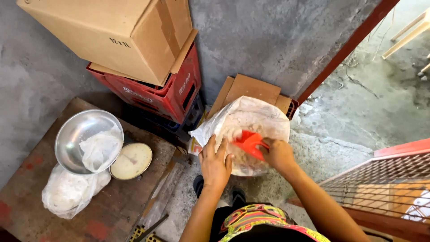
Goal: Measuring white agricultural powder from a sack into a bowl, weighing it, and portioning it into small plastic bags.
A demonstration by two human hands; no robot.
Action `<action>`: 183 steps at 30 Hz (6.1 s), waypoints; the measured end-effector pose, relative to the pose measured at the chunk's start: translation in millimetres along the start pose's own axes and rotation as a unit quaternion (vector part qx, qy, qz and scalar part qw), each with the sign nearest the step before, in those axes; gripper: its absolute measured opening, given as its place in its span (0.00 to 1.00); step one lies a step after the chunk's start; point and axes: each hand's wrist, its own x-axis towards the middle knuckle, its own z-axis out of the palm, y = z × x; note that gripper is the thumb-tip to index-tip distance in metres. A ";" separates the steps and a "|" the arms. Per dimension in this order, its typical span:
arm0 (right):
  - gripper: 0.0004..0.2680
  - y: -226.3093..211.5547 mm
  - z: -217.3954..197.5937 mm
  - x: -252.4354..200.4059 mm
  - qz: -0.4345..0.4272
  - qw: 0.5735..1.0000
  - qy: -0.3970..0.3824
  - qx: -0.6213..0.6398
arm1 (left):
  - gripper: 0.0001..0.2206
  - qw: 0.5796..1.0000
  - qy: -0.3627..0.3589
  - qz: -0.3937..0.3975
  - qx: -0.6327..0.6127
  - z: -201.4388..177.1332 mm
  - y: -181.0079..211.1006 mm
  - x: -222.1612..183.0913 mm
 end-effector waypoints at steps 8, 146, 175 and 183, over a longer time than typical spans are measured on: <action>0.09 -18.1 -32.5 12.5 0.012 0.989 -0.064 -0.133 | 0.25 0.996 -0.017 -0.010 0.091 -0.3 -2.0 -10.0; 0.10 13.5 -9.7 4.3 0.009 0.982 -0.081 -0.169 | 0.10 0.993 -0.010 -0.052 -0.103 11.4 -31.2 -13.6; 0.09 -14.1 13.0 5.5 -0.030 0.998 -0.005 -0.057 | 0.10 0.993 -0.012 -0.063 -0.096 8.8 -32.0 -19.8; 0.12 7.0 25.2 0.2 -0.050 0.998 0.047 0.004 | 0.10 0.994 -0.009 -0.069 -0.085 14.2 -31.9 -21.0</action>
